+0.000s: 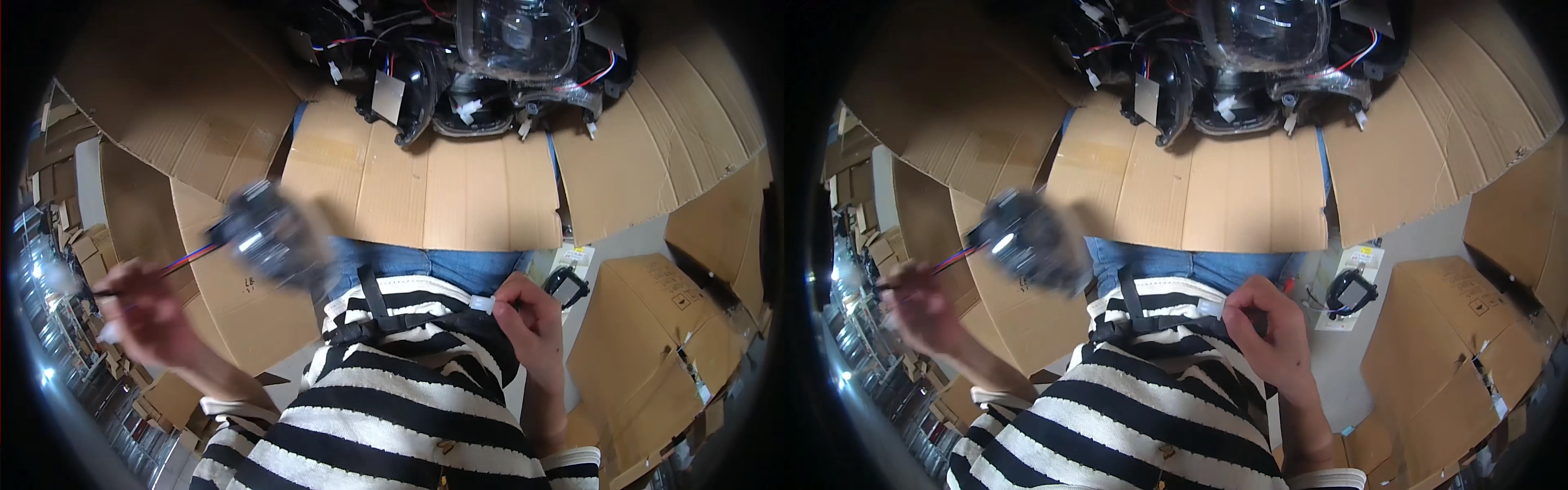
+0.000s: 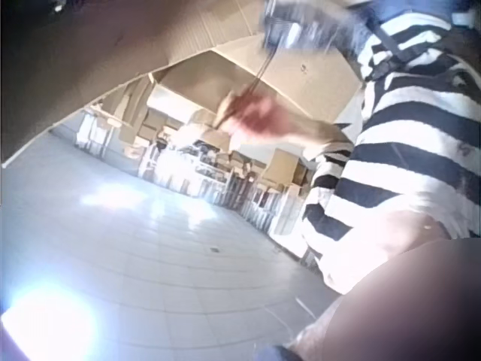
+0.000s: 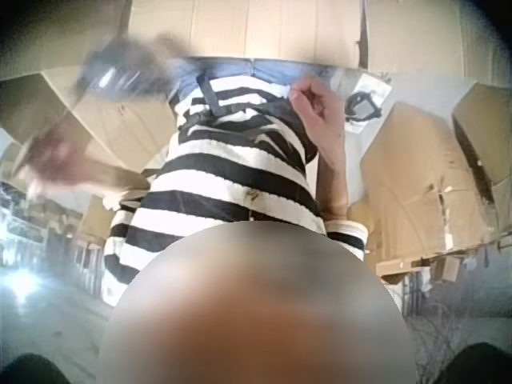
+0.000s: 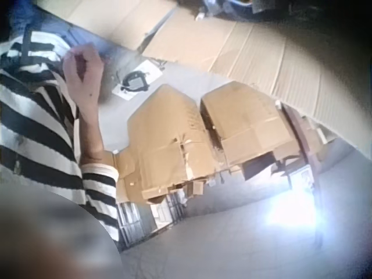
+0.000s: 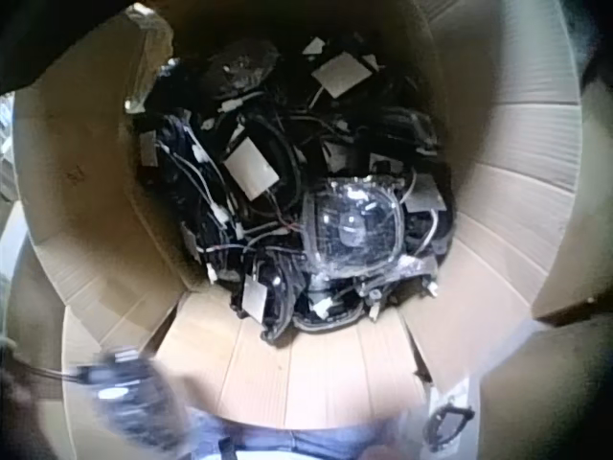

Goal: The person sits on the floor in a warehouse and assembles electronic components by connecting white plastic wire connectors. They repeatedly pick up black plastic housings with wires from a large cardboard box, align the connectors, and snap them together before placing the assembled units back into the box.

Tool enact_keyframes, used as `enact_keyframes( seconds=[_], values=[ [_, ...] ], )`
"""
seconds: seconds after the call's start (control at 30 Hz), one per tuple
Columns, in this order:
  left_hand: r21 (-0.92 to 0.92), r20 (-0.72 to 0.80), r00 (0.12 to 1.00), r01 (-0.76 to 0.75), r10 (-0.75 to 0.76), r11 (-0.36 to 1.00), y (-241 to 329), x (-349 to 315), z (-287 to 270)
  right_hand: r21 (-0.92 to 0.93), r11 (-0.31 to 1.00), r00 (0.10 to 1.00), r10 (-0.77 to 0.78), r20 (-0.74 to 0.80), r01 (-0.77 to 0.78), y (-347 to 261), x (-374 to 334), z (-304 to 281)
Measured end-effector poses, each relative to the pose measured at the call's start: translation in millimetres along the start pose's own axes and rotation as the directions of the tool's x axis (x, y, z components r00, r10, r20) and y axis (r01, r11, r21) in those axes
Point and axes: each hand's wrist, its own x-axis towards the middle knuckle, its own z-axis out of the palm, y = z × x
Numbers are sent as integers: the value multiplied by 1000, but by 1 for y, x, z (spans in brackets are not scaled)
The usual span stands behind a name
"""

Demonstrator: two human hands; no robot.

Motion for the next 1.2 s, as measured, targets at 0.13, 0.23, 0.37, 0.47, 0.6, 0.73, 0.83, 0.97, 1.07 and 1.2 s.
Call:
enact_keyframes(
  seconds=[0.13, 0.23, 0.37, 0.47, 0.6, 0.73, 0.83, 0.97, 1.07, 1.2],
  values=[
    [421, 250, 875, -483, 414, 767, 92, 87, -112, -98, 993, 998, -58, 9, 58, 6, 2, 0],
    [801, 207, 708, -519, 675, 299, 65, 116, -161, -109, 992, 997, -63, 38, 66, 6, 7, 9],
    [981, -89, 985, 61, 149, 181, -36, 131, -313, -122, 991, 998, -52, 43, 57, 2, 9, 10],
    [934, -179, 980, 197, -88, 299, -79, 114, -370, -85, 995, 998, -51, 44, 54, 6, 10, 2],
    [917, -8, 969, -91, 247, 388, -89, 69, -160, -137, 989, 999, -52, 11, 53, 4, 8, 4],
    [814, 158, 963, -1, -219, 581, -108, 25, 33, -129, 991, 999, -28, 41, 33, 5, 13, 12],
    [730, 408, 739, 89, -536, 678, -191, 51, 95, -128, 991, 998, -33, 58, 40, 6, 10, 11],
    [874, 325, 735, 8, -595, 487, -297, 87, 117, -93, 995, 999, -31, 29, 33, 11, 3, 10],
    [910, 227, 696, 97, -681, 403, -311, 90, 135, -81, 996, 999, -35, 28, 37, 19, 2, 10],
    [815, 271, 626, 255, -731, 520, -291, 86, 142, -101, 994, 997, -28, 71, 35, 13, 6, 14]
  ],
)
